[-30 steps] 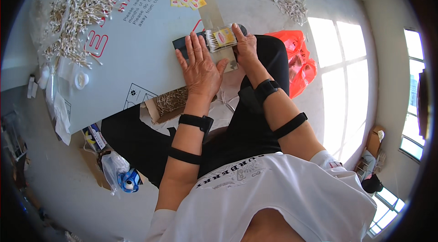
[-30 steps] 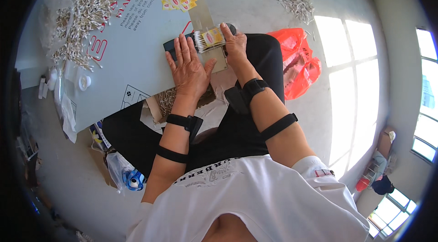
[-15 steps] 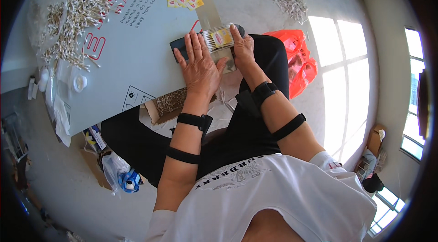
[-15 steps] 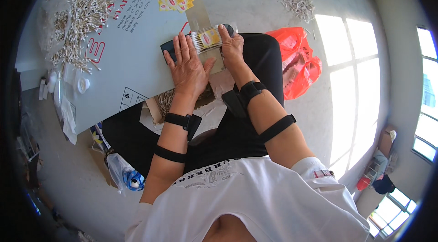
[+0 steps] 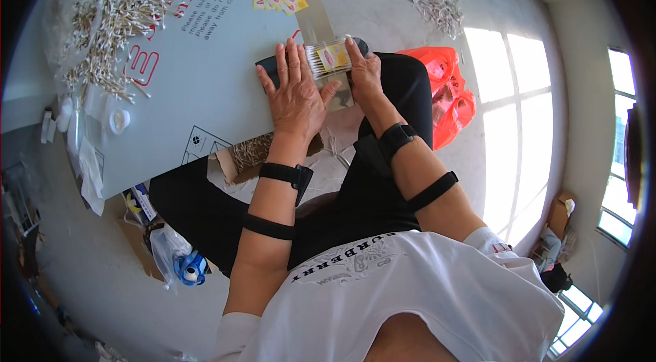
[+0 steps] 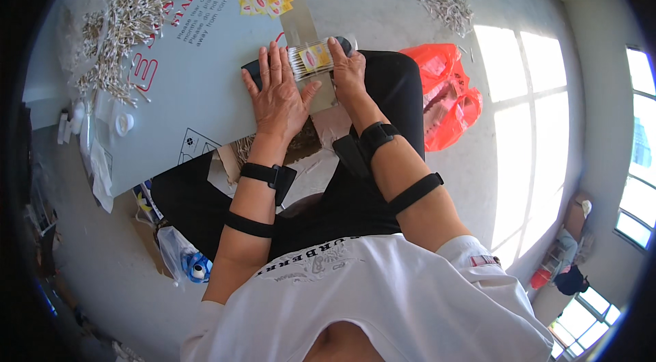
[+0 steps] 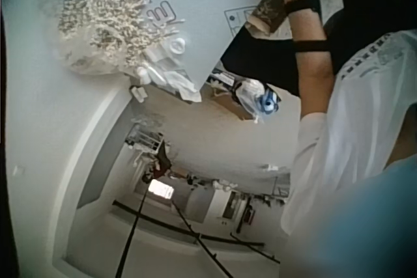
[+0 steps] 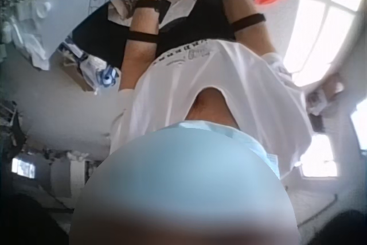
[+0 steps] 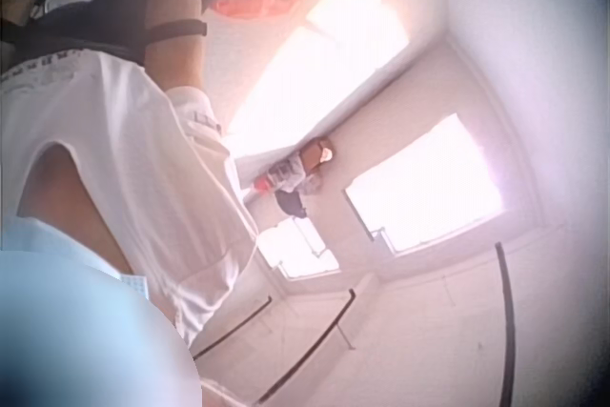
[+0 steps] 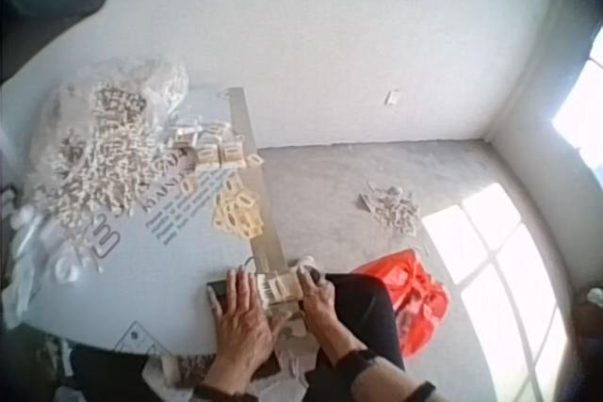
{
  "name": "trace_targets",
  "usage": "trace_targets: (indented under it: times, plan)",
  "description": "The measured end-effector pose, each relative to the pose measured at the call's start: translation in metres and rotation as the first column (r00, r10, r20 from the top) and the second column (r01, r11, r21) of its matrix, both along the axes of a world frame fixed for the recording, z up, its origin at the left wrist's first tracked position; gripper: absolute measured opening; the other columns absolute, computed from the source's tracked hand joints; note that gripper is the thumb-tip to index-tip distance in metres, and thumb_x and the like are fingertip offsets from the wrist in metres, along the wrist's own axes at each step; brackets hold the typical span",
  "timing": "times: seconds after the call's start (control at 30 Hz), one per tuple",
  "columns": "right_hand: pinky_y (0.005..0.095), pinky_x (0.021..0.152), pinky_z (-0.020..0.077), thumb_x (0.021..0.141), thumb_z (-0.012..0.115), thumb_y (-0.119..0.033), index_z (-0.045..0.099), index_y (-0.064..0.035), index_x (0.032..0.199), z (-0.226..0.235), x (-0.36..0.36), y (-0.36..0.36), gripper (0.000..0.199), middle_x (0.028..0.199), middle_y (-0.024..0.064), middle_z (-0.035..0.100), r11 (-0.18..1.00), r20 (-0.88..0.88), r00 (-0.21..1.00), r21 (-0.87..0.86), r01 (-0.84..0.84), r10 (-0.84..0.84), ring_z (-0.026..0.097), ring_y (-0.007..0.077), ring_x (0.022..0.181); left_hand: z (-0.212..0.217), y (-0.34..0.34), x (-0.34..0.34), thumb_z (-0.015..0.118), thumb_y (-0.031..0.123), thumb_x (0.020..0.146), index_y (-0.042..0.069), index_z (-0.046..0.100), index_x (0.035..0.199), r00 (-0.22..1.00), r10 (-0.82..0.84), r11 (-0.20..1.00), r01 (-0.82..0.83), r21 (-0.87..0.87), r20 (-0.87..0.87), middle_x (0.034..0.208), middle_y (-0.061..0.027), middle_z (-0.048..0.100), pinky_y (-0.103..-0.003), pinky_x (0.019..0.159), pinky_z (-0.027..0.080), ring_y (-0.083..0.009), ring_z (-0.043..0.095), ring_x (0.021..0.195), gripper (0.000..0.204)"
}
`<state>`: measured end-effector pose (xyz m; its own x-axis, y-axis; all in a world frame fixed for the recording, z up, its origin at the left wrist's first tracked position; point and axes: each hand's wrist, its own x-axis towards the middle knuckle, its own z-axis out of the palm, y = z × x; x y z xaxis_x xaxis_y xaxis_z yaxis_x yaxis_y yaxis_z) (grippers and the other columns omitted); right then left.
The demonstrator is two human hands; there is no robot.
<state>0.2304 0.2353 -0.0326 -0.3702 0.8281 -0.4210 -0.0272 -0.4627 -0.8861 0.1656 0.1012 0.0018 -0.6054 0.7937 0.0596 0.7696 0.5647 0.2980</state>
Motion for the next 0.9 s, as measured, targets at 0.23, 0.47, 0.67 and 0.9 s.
trace_targets:
  times: [0.23, 0.47, 0.67, 0.9]
  plan:
    - [0.0279, 0.061, 0.0465, 0.09, 0.072, -0.034, 0.066, -0.004, 0.085, -0.004, -0.003, -0.002, 0.031, 0.076, -0.001, 0.063, 0.999, 0.029, 1.0, 0.036, -0.01, 0.009, 0.056, 0.0089, 0.067, 0.0, -0.009, 0.006, 0.053, 0.055, 0.091, -0.005, 0.026, 0.15, 1.0, 0.022, 1.0, -0.022, -0.002, 0.016, 0.161, -0.0167, 0.013, -0.063, 0.115, 0.005, -0.0306, 0.007, 0.15, 0.088]
    - [0.0299, 0.074, 0.0471, 0.095, 0.064, -0.036, 0.063, 0.0005, 0.105, 0.007, 0.028, 0.03, 0.038, 0.097, 0.008, 0.062, 0.772, 0.33, 0.917, 0.634, -0.039, -0.225, 0.059, 0.0178, 0.084, -0.001, -0.037, -0.038, 0.062, 0.033, 0.09, -0.005, 0.041, 0.138, 0.988, 0.154, 0.944, -0.156, 0.289, 0.03, 0.148, -0.0225, 0.035, -0.056, 0.113, 0.022, -0.0385, 0.03, 0.14, 0.064]
    - [0.0279, 0.075, 0.0473, 0.088, 0.066, -0.007, 0.062, -0.0016, 0.104, 0.05, 0.006, 0.002, 0.018, 0.104, 0.0087, 0.063, 0.539, 0.299, 0.954, 0.806, -0.245, -0.015, 0.061, 0.0189, 0.088, 0.001, -0.072, -0.174, 0.071, 0.011, 0.081, 0.0, 0.055, 0.119, 0.946, 0.324, 0.842, -0.302, 0.448, 0.029, 0.124, -0.018, 0.055, -0.051, 0.098, 0.041, -0.0368, 0.051, 0.117, 0.042]
    - [0.0283, 0.067, 0.0486, 0.086, 0.065, 0.0, 0.064, 0.0014, 0.092, 0.081, -0.056, -0.059, 0.007, 0.085, 0.0106, 0.063, 0.465, 0.359, 0.732, 0.592, -0.658, 0.58, 0.06, 0.0185, 0.072, 0.013, -0.044, -0.289, 0.077, 0.028, 0.076, 0.017, 0.06, 0.122, 0.814, 0.544, 0.833, -0.493, 0.252, -0.205, 0.128, -0.0133, 0.052, -0.049, 0.097, 0.043, -0.0374, 0.045, 0.122, 0.05]
